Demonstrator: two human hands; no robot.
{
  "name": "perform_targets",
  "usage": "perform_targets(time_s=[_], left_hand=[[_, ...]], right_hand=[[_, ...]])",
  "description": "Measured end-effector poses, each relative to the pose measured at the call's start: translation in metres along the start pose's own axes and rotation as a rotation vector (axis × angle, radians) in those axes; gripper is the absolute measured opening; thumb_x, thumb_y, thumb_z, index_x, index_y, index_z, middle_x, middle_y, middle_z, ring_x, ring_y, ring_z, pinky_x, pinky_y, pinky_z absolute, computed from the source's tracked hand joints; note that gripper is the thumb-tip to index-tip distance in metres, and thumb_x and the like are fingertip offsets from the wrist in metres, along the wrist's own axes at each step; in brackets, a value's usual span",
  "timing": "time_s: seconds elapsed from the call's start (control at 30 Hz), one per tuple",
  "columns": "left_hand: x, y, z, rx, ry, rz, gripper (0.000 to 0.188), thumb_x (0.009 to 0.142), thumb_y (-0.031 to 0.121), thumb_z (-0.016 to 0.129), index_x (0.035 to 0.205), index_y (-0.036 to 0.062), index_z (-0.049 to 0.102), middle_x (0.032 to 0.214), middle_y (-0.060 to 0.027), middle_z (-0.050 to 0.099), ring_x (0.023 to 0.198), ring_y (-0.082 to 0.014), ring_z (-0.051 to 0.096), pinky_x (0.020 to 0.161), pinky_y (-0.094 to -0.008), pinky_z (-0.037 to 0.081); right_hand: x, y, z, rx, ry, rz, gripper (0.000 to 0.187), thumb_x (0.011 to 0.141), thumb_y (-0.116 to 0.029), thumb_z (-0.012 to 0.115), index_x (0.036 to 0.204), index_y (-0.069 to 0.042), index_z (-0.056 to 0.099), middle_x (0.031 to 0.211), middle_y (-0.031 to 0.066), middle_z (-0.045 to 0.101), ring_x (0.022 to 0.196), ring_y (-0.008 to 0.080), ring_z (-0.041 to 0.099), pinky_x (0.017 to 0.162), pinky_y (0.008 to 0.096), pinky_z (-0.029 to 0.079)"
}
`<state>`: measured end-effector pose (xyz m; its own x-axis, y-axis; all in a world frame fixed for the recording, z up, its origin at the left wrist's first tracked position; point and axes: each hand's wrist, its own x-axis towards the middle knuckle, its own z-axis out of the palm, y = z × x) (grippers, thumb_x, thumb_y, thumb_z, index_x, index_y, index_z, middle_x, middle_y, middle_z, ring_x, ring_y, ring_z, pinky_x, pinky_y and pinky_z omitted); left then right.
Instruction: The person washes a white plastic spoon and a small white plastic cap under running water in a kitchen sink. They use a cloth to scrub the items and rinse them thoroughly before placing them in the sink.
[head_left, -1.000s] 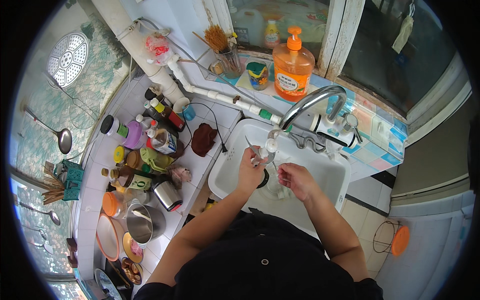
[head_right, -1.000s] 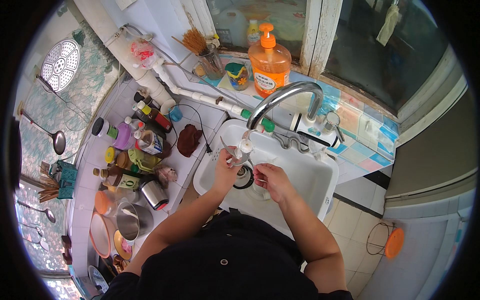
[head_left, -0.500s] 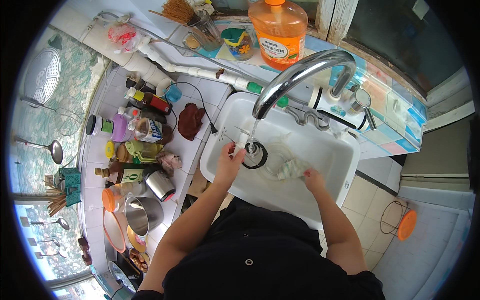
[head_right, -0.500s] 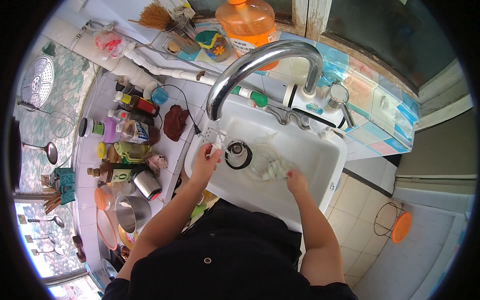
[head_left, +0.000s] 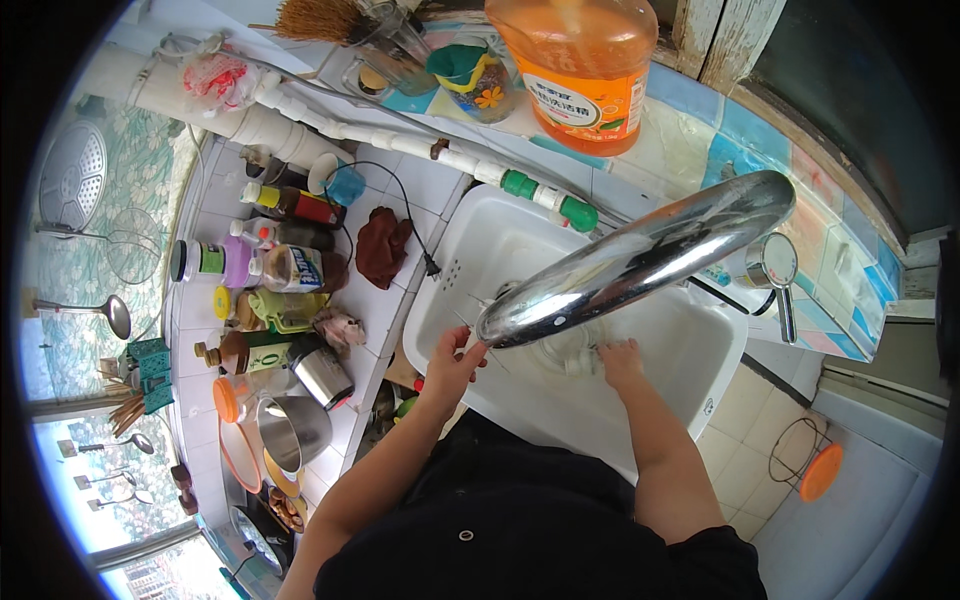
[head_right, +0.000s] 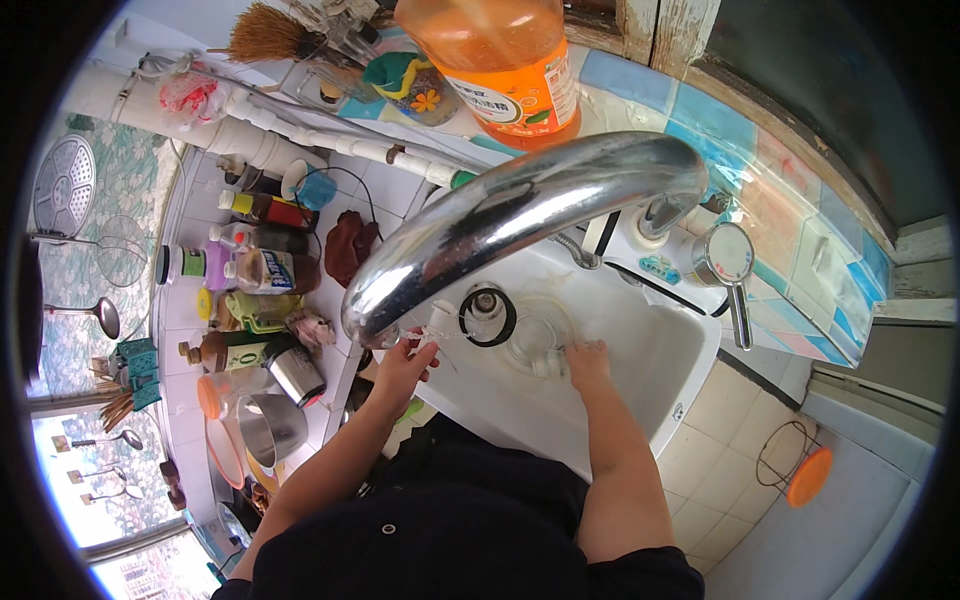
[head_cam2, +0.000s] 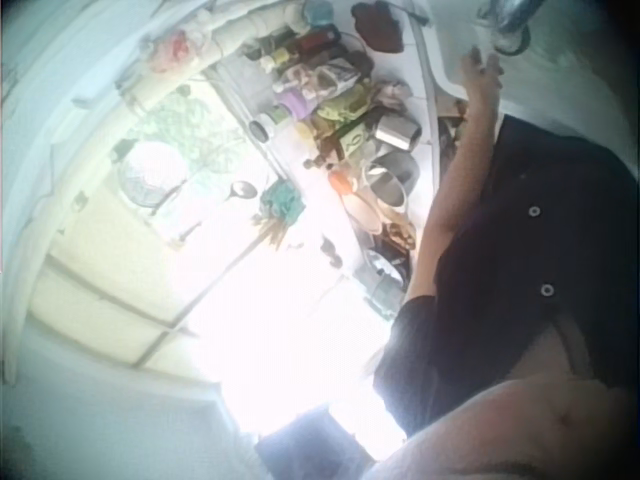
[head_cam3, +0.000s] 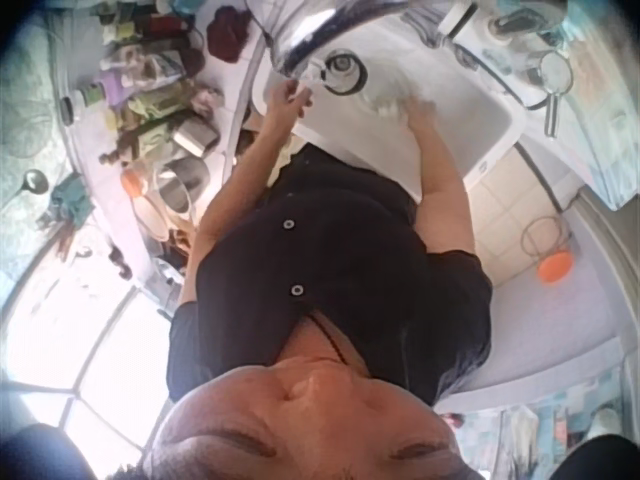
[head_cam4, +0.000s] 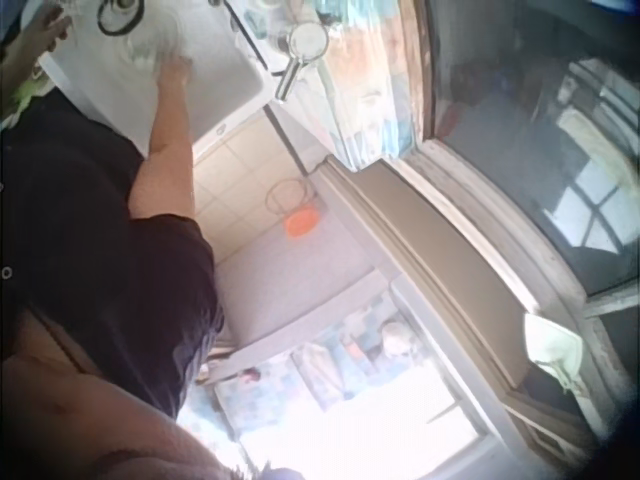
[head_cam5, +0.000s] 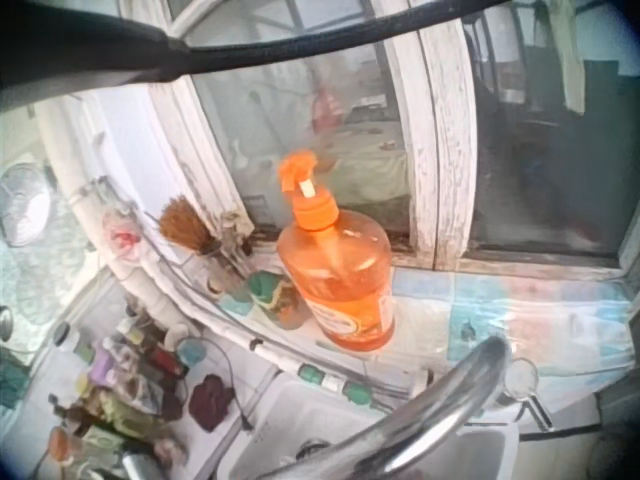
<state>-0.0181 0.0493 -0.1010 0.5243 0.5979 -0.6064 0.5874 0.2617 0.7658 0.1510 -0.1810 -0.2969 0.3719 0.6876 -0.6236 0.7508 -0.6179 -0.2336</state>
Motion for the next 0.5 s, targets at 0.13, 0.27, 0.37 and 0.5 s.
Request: perform_targets(time_s=[0.13,0.27,0.37,0.5], left_hand=[[-0.001,-0.005,-0.004,0.008,-0.034,-0.034,0.049,0.085,0.019,0.062,0.123,-0.0039,0.041,0.111,-0.0106,0.051,0.078,-0.0134,0.058,0.056,-0.0237,0.042],[0.004,-0.018,-0.005,-0.137,-0.018,0.001,0.051,0.084,0.022,0.064,0.122,-0.0039,0.042,0.107,-0.0102,0.053,0.077,-0.0128,0.059,0.055,-0.0233,0.042],[0.003,-0.011,-0.005,0.01,-0.005,0.017,0.047,0.084,0.021,0.063,0.12,-0.0028,0.044,0.102,-0.0077,0.055,0.074,-0.0109,0.057,0.055,-0.0233,0.042],[-0.007,0.004,-0.004,0.069,0.032,0.002,0.047,0.085,0.022,0.063,0.121,-0.0014,0.044,0.103,-0.0057,0.055,0.074,-0.0096,0.056,0.057,-0.0228,0.042]], right_hand=[[0.025,0.0,-0.04,-0.037,0.024,-0.009,0.029,0.083,-0.021,0.055,0.11,-0.01,0.059,0.114,0.0107,0.055,0.109,0.0283,0.05,0.097,0.0435,0.033],[0.086,0.0,-0.054,-0.006,0.428,-0.155,0.039,0.08,-0.016,0.05,0.119,-0.009,0.05,0.124,0.008,0.049,0.116,0.0254,0.045,0.094,0.037,0.039],[0.129,0.01,-0.034,-0.03,0.484,-0.147,0.044,0.082,-0.011,0.046,0.126,-0.01,0.046,0.135,0.0069,0.04,0.123,0.0256,0.039,0.093,0.0385,0.041],[0.132,0.014,-0.029,-0.232,0.516,-0.156,0.033,0.081,-0.015,0.05,0.114,-0.013,0.051,0.108,0.0041,0.051,0.106,0.0227,0.05,0.078,0.0368,0.048]])
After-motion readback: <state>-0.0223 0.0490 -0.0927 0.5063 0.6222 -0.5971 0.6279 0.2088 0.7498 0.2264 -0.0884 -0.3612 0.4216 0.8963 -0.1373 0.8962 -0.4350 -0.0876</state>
